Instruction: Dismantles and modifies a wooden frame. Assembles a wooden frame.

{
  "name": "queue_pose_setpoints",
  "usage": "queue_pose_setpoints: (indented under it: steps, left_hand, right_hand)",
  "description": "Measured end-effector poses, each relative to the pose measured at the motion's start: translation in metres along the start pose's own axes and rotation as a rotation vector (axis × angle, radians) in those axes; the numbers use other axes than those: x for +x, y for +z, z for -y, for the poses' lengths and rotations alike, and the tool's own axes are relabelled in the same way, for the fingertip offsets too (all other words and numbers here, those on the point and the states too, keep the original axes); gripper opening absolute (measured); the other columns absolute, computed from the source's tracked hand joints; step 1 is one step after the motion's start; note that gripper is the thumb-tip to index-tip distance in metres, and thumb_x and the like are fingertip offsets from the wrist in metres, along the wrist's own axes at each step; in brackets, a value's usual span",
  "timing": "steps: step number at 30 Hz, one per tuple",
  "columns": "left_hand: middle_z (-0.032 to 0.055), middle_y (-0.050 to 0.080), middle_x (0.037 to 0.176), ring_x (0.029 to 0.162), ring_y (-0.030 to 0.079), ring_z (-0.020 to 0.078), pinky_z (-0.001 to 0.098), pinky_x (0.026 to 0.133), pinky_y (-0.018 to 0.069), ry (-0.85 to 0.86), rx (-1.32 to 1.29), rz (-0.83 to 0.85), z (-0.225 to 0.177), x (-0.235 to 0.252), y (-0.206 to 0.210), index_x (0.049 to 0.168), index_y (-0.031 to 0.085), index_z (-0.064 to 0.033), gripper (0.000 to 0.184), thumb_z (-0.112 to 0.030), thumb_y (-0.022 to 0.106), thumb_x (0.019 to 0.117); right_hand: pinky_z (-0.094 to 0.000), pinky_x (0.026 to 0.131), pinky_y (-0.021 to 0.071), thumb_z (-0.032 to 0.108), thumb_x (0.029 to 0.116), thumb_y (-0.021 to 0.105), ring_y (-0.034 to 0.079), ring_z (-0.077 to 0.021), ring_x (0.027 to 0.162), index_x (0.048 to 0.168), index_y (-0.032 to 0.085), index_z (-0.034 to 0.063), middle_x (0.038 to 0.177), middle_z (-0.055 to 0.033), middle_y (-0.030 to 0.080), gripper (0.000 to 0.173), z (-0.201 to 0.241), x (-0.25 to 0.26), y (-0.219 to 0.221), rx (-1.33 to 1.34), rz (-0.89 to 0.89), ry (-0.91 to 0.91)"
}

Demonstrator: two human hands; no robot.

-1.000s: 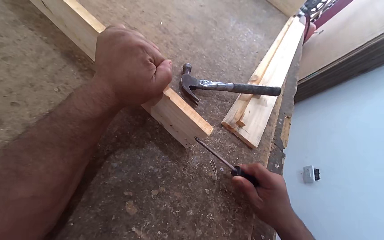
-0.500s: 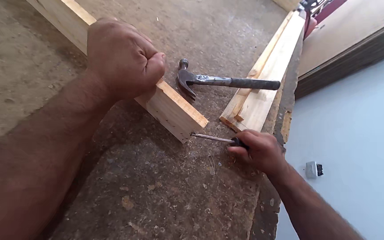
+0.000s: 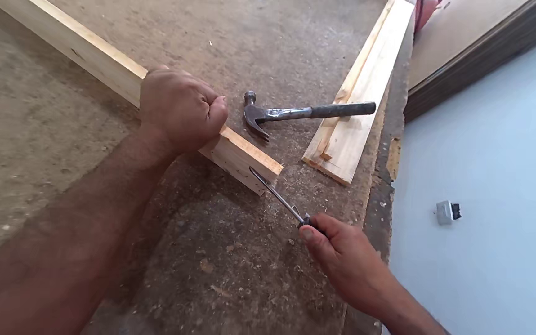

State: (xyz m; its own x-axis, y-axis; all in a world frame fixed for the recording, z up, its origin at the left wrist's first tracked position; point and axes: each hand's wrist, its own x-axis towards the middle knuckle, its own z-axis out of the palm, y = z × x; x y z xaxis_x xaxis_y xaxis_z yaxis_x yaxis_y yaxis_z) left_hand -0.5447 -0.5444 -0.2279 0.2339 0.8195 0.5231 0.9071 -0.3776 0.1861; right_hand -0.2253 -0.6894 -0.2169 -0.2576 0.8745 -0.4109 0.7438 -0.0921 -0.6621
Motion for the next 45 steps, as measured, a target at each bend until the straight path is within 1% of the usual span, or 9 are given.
queue_pose_setpoints:
  steps: [5,11,17,21,26,29,32,37,45]
  left_hand:
    - [0.0114,0.068,0.075,0.081,0.067,0.0319,0.0576,0.074,0.0417,-0.036,0.11,0.383,-0.006,0.016,-0.02,0.067,0.059,-0.0124,0.055,-0.043,0.028,0.1009]
    - [0.0115,0.073,0.089,0.094,0.069,0.0335,0.0594,0.083,0.0449,-0.073,0.186,0.674,-0.015,0.033,-0.032,0.086,0.072,-0.0151,0.06,-0.043,0.022,0.1042]
    - [0.015,0.072,0.092,0.098,0.068,0.0366,0.0633,0.085,0.0437,-0.142,0.193,0.79,-0.017,0.038,-0.036,0.088,0.071,-0.0123,0.059,-0.04,0.023,0.1066]
    - [0.0151,0.072,0.089,0.096,0.069,0.0379,0.065,0.082,0.0448,-0.163,0.218,0.778,-0.015,0.039,-0.034,0.086,0.071,-0.0137,0.057,-0.042,0.024,0.1042]
    - [0.0219,0.068,0.082,0.089,0.067,0.0464,0.0704,0.069,0.0429,-0.2,0.22,0.712,-0.018,0.035,-0.032,0.082,0.068,-0.0092,0.058,-0.046,0.026,0.099]
    - [0.0223,0.07,0.087,0.093,0.068,0.0479,0.0739,0.07,0.0427,-0.226,0.22,0.723,-0.016,0.035,-0.029,0.084,0.071,-0.0113,0.061,-0.049,0.025,0.0972]
    - [0.0203,0.071,0.09,0.095,0.068,0.0465,0.075,0.073,0.0426,-0.225,0.214,0.753,-0.013,0.035,-0.029,0.086,0.073,-0.0143,0.063,-0.052,0.024,0.0975]
    - [0.0168,0.073,0.087,0.092,0.069,0.0425,0.0736,0.073,0.0433,-0.195,0.203,0.747,-0.007,0.036,-0.028,0.083,0.075,-0.0169,0.061,-0.048,0.025,0.0984]
    - [0.0114,0.073,0.084,0.089,0.07,0.0362,0.0709,0.072,0.0454,-0.178,0.186,0.731,-0.002,0.036,-0.026,0.08,0.074,-0.019,0.06,-0.049,0.025,0.0985]
  right_hand:
    - [-0.0322,0.051,0.0457,0.05,0.1071,0.044,0.054,-0.0124,0.054,0.09,0.062,0.0167,0.064,0.0011,0.054,0.042,0.031,-0.021,0.027,0.298,0.046,0.182]
    - [-0.0319,0.042,0.0483,0.043,0.1117,0.037,0.049,-0.0154,0.045,0.105,0.053,0.0077,0.068,-0.0046,0.05,0.039,0.096,-0.038,0.075,0.891,0.158,0.362]
    - [-0.0427,0.066,0.0523,0.043,0.1102,0.04,0.063,-0.021,0.073,0.101,0.063,0.0109,0.079,-0.0068,0.06,0.041,0.069,-0.012,0.072,0.193,0.289,0.198]
    - [-0.0525,0.079,0.0578,0.044,0.1094,0.037,0.072,-0.0309,0.098,0.137,0.06,0.0199,0.113,-0.0097,0.072,0.043,0.058,-0.036,0.055,-0.287,0.258,0.106]
    - [-0.0441,0.065,0.0603,0.033,0.103,0.054,0.073,-0.0185,0.078,0.134,0.067,0.0261,0.098,-0.001,0.075,0.034,-0.02,-0.063,0.044,-0.095,-0.144,-0.148]
    - [-0.0353,0.068,0.0612,0.029,0.1025,0.053,0.07,-0.0102,0.079,0.137,0.066,0.0233,0.099,0.0025,0.074,0.037,-0.052,-0.058,0.037,0.022,-0.248,-0.241]
    - [-0.0357,0.052,0.054,0.028,0.102,0.054,0.065,-0.015,0.066,0.135,0.068,0.0244,0.086,-0.0006,0.068,0.036,-0.064,-0.053,0.041,-0.108,-0.355,-0.329]
    - [-0.0342,0.049,0.0526,0.03,0.101,0.055,0.064,-0.0118,0.062,0.129,0.071,0.0292,0.082,0.0033,0.068,0.033,-0.072,-0.058,0.036,-0.023,-0.29,-0.264]
    - [-0.0327,0.055,0.055,0.036,0.1015,0.057,0.066,-0.0116,0.069,0.124,0.072,0.0215,0.086,0.0036,0.069,0.031,-0.082,-0.05,0.024,-0.009,-0.275,-0.323]
